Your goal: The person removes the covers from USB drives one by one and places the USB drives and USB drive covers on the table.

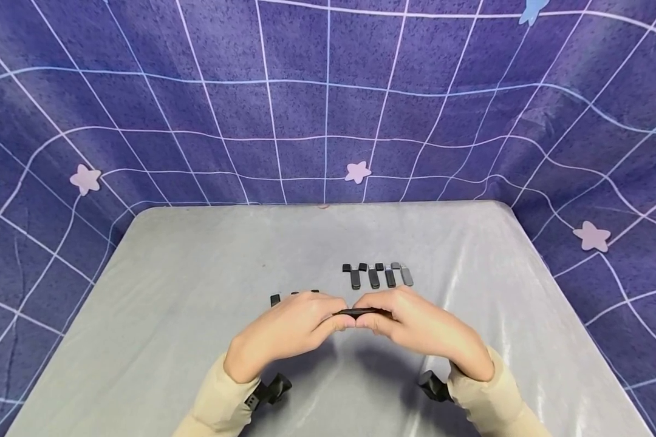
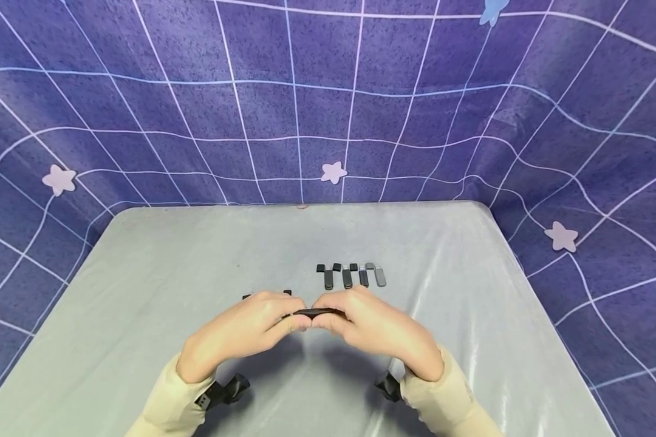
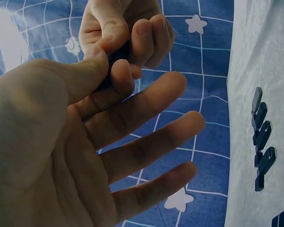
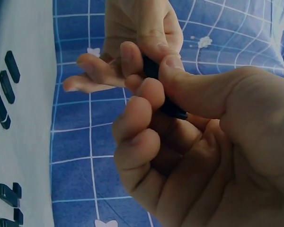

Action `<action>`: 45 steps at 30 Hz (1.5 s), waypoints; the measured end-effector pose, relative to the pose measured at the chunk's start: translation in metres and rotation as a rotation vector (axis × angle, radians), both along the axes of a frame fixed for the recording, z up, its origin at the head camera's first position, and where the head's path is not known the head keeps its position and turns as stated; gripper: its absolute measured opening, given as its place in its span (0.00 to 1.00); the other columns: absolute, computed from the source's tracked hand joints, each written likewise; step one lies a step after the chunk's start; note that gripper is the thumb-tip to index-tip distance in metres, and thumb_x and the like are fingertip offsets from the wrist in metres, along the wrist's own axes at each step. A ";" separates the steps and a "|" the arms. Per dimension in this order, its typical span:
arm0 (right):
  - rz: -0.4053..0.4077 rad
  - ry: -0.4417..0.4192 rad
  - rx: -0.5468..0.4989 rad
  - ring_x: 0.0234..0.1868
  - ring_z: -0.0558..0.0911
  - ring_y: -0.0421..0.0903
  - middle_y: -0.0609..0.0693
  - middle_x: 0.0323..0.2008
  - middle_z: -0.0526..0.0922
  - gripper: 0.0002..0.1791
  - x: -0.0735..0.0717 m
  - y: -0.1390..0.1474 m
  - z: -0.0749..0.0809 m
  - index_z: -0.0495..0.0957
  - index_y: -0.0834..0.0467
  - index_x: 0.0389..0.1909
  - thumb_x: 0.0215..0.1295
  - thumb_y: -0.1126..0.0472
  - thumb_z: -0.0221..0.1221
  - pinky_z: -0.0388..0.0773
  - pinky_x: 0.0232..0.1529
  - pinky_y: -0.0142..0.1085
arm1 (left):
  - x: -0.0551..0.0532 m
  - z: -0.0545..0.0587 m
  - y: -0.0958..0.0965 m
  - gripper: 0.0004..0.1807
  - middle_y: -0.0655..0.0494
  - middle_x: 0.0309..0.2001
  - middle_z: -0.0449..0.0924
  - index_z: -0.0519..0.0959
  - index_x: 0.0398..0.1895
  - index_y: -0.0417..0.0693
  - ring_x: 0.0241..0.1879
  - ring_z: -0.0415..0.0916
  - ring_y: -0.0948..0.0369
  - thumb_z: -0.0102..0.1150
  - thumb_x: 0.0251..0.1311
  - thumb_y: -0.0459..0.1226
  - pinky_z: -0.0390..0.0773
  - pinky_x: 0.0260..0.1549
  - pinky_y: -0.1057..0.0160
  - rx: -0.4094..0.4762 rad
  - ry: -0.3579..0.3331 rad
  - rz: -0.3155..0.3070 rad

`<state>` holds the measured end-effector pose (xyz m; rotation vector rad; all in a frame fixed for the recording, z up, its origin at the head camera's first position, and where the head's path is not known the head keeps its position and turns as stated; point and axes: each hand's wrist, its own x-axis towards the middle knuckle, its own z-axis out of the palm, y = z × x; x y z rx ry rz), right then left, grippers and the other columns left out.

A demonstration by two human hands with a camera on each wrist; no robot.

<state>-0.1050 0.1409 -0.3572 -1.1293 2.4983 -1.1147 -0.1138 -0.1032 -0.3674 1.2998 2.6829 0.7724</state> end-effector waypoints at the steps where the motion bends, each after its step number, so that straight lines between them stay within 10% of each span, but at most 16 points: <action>1: 0.006 0.010 -0.010 0.35 0.79 0.32 0.33 0.38 0.84 0.09 0.000 0.000 0.000 0.85 0.43 0.48 0.77 0.51 0.57 0.80 0.39 0.30 | 0.000 0.000 0.000 0.21 0.71 0.22 0.61 0.70 0.24 0.59 0.25 0.62 0.71 0.47 0.78 0.53 0.69 0.31 0.70 0.001 0.007 0.002; 11: 0.005 0.082 -0.043 0.37 0.81 0.31 0.34 0.40 0.86 0.10 0.000 0.000 0.000 0.85 0.45 0.49 0.79 0.52 0.55 0.81 0.41 0.30 | 0.000 0.003 -0.001 0.20 0.71 0.22 0.61 0.69 0.24 0.60 0.24 0.60 0.72 0.49 0.79 0.50 0.68 0.30 0.71 0.053 0.041 -0.021; 24: -0.051 0.117 -0.102 0.31 0.78 0.32 0.34 0.36 0.85 0.09 0.003 -0.001 0.005 0.86 0.48 0.50 0.76 0.57 0.59 0.79 0.36 0.30 | -0.001 0.001 -0.001 0.23 0.69 0.21 0.61 0.70 0.25 0.56 0.24 0.57 0.73 0.41 0.80 0.53 0.71 0.33 0.69 0.167 0.273 -0.052; 36: -0.070 0.107 -0.033 0.25 0.72 0.30 0.36 0.23 0.76 0.08 0.004 -0.002 0.004 0.84 0.47 0.44 0.79 0.56 0.55 0.76 0.33 0.29 | 0.003 0.002 0.000 0.17 0.69 0.24 0.75 0.75 0.29 0.56 0.26 0.71 0.71 0.45 0.81 0.42 0.75 0.33 0.65 0.102 0.176 -0.022; 45: -0.080 0.092 0.017 0.23 0.70 0.29 0.34 0.23 0.72 0.09 0.005 -0.002 0.004 0.81 0.47 0.43 0.81 0.55 0.51 0.75 0.30 0.29 | 0.005 0.002 0.001 0.16 0.70 0.20 0.61 0.66 0.26 0.57 0.22 0.62 0.69 0.45 0.77 0.40 0.63 0.22 0.71 0.038 0.111 0.035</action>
